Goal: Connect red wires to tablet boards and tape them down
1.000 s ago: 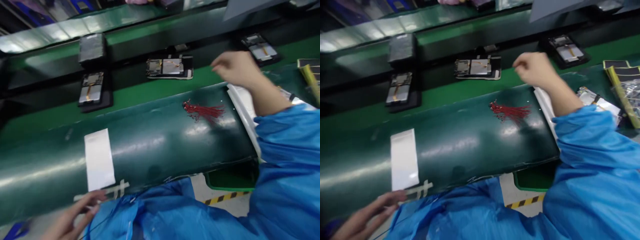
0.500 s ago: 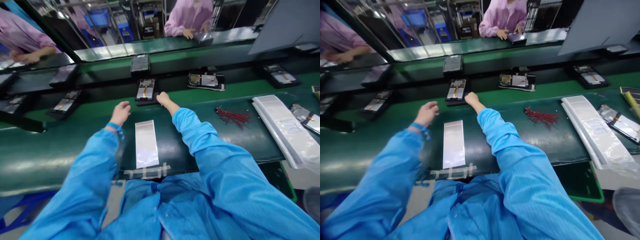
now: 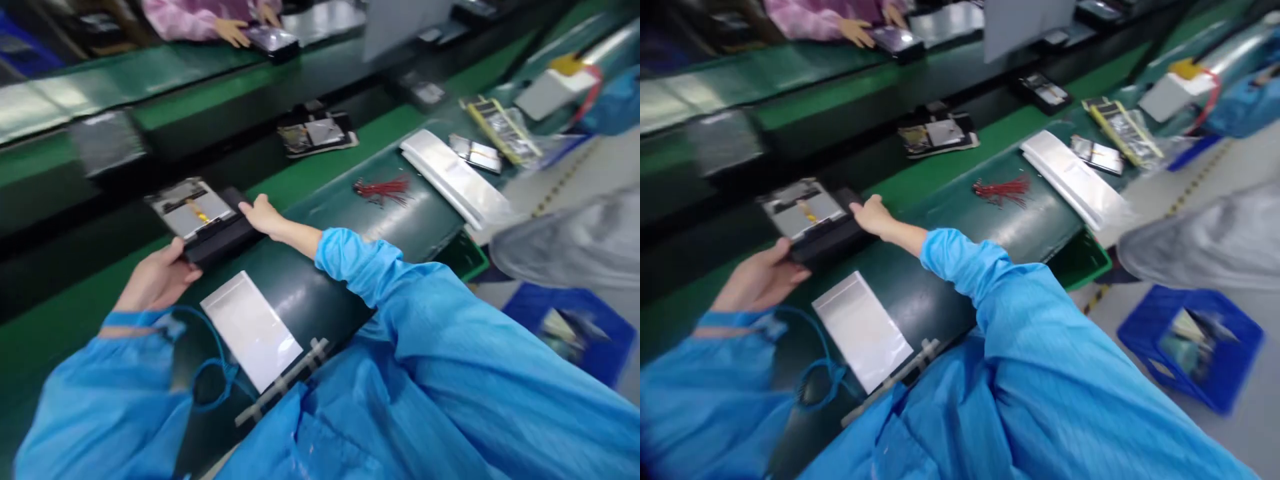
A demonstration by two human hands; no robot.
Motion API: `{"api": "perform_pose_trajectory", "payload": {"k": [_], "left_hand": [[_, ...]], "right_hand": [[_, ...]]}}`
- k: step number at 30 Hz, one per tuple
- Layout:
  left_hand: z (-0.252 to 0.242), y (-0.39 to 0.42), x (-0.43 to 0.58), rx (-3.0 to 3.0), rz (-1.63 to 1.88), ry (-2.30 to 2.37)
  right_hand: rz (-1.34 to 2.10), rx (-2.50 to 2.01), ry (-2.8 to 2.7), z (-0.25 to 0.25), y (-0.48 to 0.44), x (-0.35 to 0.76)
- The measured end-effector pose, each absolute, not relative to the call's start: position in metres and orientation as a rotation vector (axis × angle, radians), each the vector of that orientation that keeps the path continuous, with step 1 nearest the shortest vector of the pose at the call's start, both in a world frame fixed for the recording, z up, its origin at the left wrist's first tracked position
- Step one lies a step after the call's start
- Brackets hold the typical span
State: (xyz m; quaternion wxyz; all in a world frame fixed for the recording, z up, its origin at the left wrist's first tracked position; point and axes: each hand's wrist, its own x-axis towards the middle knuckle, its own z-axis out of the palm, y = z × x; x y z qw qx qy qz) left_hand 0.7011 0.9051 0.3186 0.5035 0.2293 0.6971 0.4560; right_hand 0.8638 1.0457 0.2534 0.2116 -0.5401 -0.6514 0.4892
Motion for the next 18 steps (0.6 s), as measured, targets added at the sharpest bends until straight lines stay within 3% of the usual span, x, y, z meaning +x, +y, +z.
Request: {"api": "perform_pose_trajectory", "payload": {"k": [8,10,13,18], "left_hand": [[0.285,0.809,0.822,0.588,0.814,1.561],[0.277,0.802,0.835,0.613,0.761,1.545],[0.272,0.798,0.838,0.685,0.571,1.553],[0.282,0.795,0.841,0.829,0.285,1.676]], "right_hand": [[1.407,-1.248,-2.012,0.244,0.947,1.087],[1.164,-1.319,-2.076,0.237,0.958,1.134],[0.528,-1.553,-2.061,0.225,1.001,1.188],[0.313,-1.466,-2.390,0.215,1.069,1.229]]}}
